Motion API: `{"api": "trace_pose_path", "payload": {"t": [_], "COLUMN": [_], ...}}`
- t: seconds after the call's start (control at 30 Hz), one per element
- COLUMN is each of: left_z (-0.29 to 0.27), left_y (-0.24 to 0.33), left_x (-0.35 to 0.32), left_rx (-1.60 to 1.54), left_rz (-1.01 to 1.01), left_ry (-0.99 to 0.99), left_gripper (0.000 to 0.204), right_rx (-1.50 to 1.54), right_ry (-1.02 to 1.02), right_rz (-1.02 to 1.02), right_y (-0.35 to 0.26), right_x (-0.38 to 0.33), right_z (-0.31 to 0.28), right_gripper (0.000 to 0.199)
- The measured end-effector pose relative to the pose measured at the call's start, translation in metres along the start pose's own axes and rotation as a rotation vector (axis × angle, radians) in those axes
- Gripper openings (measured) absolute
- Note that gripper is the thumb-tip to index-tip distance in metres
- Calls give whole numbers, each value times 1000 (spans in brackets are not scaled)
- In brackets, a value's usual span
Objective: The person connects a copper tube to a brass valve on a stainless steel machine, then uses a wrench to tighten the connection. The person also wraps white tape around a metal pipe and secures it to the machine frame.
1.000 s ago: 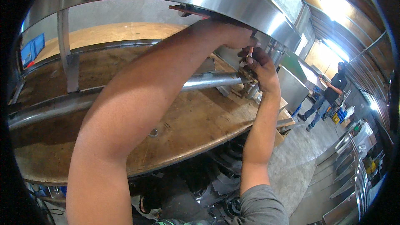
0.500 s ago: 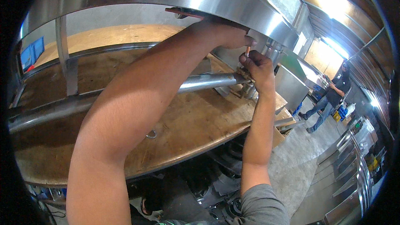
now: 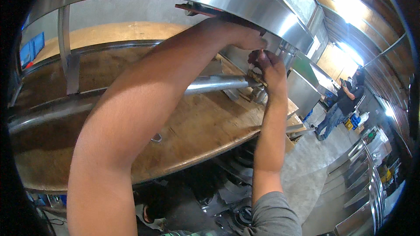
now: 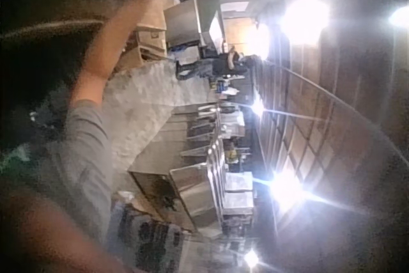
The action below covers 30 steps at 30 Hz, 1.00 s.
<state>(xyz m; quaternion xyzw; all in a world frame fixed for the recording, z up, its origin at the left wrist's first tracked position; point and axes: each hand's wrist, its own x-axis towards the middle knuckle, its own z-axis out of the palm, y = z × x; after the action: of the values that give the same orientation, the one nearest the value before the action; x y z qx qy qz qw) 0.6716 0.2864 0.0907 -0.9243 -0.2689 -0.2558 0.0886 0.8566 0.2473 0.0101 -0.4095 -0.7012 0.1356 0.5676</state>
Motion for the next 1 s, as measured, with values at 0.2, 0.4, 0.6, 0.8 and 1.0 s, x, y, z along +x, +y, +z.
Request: {"api": "trace_pose_path", "payload": {"t": [0.2, 0.4, 0.6, 0.8, 1.0], "left_z": [-1, -2, -4, -1, 0], "left_y": [3, -2, 5, 5, 5], "left_x": [-7, -4, 3, 2, 3], "left_rx": [154, -61, 40, -83, -97], "left_rz": [15, 42, -51, -82, -71], "left_ry": [49, 45, -33, -37, -24], "left_gripper": [45, 44, 44, 47, 47], "right_rx": [-84, 51, -170, -48, -8], "right_ry": [-38, 1, 8, -28, -48], "right_rz": [-38, -58, 71, -104, -70], "right_y": [4, 4, -6, 1, 3], "right_x": [6, 5, 0, 4, 4], "right_z": [-1, 2, -1, 2, 0], "right_gripper": [32, 35, 36, 34, 32]}}
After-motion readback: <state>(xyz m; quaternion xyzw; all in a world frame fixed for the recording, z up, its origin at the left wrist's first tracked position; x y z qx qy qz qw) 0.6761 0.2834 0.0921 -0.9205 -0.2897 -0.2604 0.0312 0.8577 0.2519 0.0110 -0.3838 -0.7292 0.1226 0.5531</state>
